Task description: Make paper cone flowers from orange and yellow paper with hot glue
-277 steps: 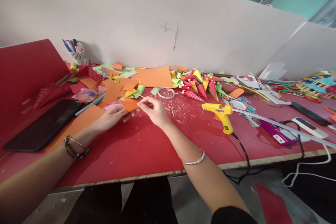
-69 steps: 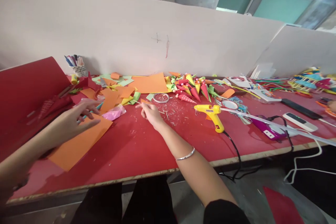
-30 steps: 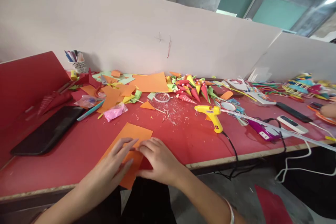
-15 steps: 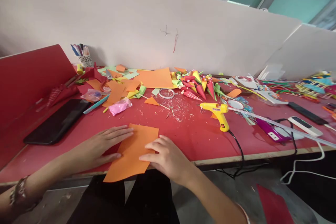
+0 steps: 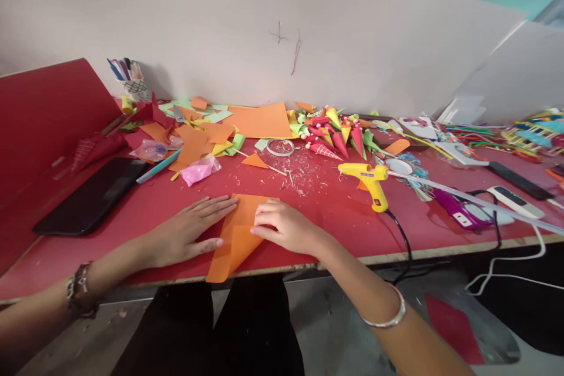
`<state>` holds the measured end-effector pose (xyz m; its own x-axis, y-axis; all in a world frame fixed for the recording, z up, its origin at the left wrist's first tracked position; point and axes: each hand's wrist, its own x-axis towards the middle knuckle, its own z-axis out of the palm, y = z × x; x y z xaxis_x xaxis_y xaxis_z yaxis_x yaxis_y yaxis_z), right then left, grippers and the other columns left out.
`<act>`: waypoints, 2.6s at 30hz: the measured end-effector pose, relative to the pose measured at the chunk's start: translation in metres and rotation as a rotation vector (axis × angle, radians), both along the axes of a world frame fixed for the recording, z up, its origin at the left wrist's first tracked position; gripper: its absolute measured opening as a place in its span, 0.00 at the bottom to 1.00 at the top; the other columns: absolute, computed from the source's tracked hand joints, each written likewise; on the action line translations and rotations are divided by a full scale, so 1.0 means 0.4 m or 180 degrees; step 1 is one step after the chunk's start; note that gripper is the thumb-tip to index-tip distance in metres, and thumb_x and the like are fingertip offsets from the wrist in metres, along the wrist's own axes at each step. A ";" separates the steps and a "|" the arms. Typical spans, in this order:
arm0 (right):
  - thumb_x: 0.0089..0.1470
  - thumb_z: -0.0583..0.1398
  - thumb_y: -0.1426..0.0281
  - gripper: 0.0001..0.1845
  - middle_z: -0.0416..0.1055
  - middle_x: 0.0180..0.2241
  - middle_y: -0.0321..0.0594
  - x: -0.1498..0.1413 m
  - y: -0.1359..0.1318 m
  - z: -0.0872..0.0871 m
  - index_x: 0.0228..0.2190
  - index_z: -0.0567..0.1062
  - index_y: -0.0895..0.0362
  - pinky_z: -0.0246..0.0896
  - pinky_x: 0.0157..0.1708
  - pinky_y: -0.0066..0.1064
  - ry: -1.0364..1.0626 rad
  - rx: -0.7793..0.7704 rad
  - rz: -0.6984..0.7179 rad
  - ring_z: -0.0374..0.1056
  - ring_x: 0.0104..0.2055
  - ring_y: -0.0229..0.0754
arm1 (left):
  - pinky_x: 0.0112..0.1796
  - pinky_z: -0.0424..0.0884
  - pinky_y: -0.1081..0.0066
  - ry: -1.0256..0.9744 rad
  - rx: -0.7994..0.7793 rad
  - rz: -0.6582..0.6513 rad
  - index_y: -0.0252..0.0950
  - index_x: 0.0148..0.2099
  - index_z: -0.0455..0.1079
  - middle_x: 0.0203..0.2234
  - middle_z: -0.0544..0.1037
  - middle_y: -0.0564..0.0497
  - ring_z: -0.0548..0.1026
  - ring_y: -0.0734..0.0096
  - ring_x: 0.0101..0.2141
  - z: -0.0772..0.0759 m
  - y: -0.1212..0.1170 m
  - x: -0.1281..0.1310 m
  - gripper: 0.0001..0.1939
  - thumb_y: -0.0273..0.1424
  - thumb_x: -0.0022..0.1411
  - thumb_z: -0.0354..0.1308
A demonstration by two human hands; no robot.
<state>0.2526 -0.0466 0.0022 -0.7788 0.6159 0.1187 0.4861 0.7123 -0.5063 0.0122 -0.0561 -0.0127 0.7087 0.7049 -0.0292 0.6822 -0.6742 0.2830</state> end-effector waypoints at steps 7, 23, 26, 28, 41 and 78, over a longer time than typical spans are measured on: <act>0.56 0.49 0.65 0.16 0.63 0.23 0.35 -0.046 0.047 -0.016 0.21 0.66 0.58 0.49 0.30 0.27 -0.0472 0.0491 0.0073 0.57 0.27 0.34 | 0.56 0.43 0.61 -0.0035 0.0107 0.0029 0.40 0.62 0.36 0.60 0.47 0.50 0.47 0.63 0.58 -0.014 0.008 0.010 0.38 0.53 0.55 0.40; 0.56 0.48 0.67 0.14 0.64 0.23 0.36 -0.069 0.046 -0.054 0.22 0.64 0.58 0.49 0.30 0.26 -0.0324 0.0648 -0.0476 0.60 0.28 0.35 | 0.55 0.47 0.62 -0.0104 0.0128 0.0188 0.34 0.62 0.36 0.59 0.51 0.46 0.49 0.61 0.57 -0.005 0.009 0.015 0.41 0.53 0.54 0.41; 0.56 0.48 0.67 0.14 0.64 0.23 0.36 -0.068 0.046 -0.057 0.22 0.63 0.58 0.50 0.30 0.26 -0.0303 0.0610 -0.0529 0.59 0.27 0.35 | 0.55 0.48 0.62 -0.0148 0.0117 0.0206 0.34 0.62 0.36 0.58 0.51 0.46 0.49 0.61 0.57 -0.007 0.012 0.015 0.41 0.53 0.54 0.42; 0.56 0.48 0.67 0.14 0.63 0.22 0.35 -0.067 0.047 -0.059 0.21 0.63 0.58 0.50 0.30 0.26 -0.0278 0.0611 -0.0550 0.59 0.27 0.35 | 0.55 0.47 0.62 -0.0166 0.0104 0.0197 0.34 0.62 0.37 0.58 0.51 0.46 0.49 0.61 0.57 -0.007 0.013 0.015 0.42 0.54 0.53 0.43; 0.55 0.49 0.69 0.12 0.62 0.22 0.36 -0.070 0.043 -0.060 0.21 0.62 0.57 0.50 0.28 0.26 -0.0333 0.0697 -0.0688 0.57 0.26 0.35 | 0.55 0.44 0.60 -0.0197 0.0077 0.0103 0.35 0.62 0.35 0.59 0.50 0.46 0.48 0.59 0.58 -0.010 0.013 0.014 0.46 0.55 0.49 0.46; 0.57 0.47 0.69 0.13 0.60 0.22 0.34 -0.076 0.042 -0.060 0.21 0.60 0.57 0.46 0.28 0.26 -0.0487 0.0669 -0.0731 0.55 0.26 0.34 | 0.53 0.51 0.53 0.0100 0.0187 -0.0142 0.55 0.56 0.53 0.57 0.54 0.55 0.52 0.57 0.56 0.012 -0.052 -0.002 0.22 0.44 0.58 0.45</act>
